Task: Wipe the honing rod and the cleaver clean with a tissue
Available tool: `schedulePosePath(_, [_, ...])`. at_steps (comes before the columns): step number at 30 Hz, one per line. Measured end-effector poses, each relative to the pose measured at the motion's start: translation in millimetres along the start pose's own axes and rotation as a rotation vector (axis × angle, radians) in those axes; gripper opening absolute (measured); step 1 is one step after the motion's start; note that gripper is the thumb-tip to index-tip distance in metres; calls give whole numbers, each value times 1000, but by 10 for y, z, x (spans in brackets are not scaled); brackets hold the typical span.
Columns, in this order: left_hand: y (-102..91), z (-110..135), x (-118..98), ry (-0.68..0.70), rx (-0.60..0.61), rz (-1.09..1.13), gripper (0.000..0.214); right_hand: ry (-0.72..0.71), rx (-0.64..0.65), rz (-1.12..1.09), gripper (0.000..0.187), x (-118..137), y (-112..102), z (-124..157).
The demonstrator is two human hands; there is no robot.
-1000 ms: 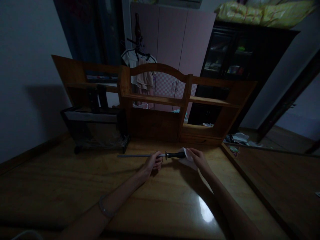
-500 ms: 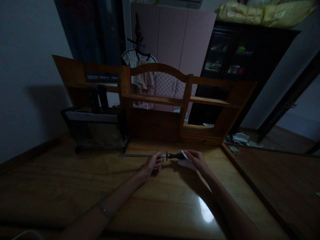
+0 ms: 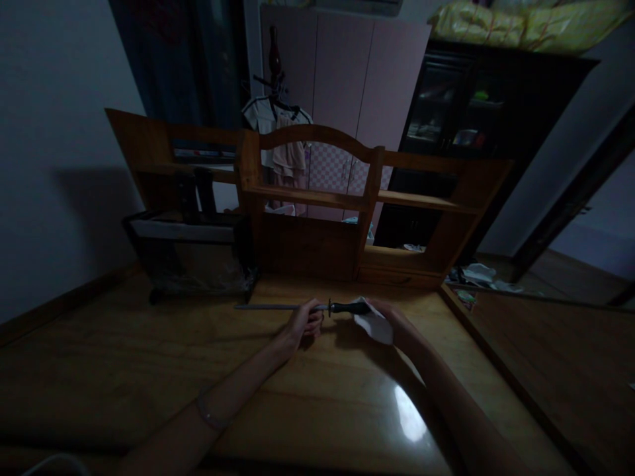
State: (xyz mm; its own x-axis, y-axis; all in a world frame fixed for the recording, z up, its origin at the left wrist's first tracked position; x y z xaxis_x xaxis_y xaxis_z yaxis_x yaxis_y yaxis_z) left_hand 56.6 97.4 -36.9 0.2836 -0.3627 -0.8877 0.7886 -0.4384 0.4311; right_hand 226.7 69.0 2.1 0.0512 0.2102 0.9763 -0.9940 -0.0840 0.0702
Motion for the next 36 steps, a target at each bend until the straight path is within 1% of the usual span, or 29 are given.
schedulePosePath(1, [1,1,-2,1,0,4,45,6,2,-28,38,-12,1,-5])
schedulePosePath(4, [2,5,-3,4,-6,5,45,-29,-59,-25,37,0,-87,-23])
schedulePosePath(7, [7,8,11,-5,-8,-1,45,-33,-99,24,40,-7,-147,-27])
schedulePosePath(9, [11,10,25,-15,-6,-6,45,-62,-127,91,43,36,-166,-12])
schedulePosePath(15, [0,5,20,-5,-17,-27,47,-226,-270,385,52,287,-228,56])
schedulePosePath(22, [10,0,13,4,-6,-27,46,-435,-315,619,50,429,-187,80])
schedulePosePath(26, [-8,-5,-5,14,-6,-21,46,-522,-372,625,45,514,-163,173])
schedulePosePath(30, [-6,-9,-2,2,9,-7,46,-537,-456,535,45,615,-249,286])
schedulePosePath(31, [-5,-10,2,0,11,-4,46,-537,-450,505,45,638,-251,309])
schedulePosePath(33, [-5,-13,13,-5,9,0,46,-541,-391,460,44,679,-191,343])
schedulePosePath(36, [-3,-16,42,-21,6,3,47,-562,-217,476,39,700,59,378])
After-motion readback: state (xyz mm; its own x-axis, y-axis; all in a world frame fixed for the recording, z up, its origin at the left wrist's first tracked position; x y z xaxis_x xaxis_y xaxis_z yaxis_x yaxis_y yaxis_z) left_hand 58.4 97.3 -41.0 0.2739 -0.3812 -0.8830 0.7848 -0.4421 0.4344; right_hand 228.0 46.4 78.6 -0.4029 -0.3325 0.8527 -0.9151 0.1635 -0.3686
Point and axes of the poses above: each hand's wrist, its own z-axis away from the middle knuckle, its own y-axis out of the palm, x = y × z, the point moved 10 cm from there along -z, towards the middle knuckle, and after that the axes turned 3 degrees about y, right-handed, at the moved point
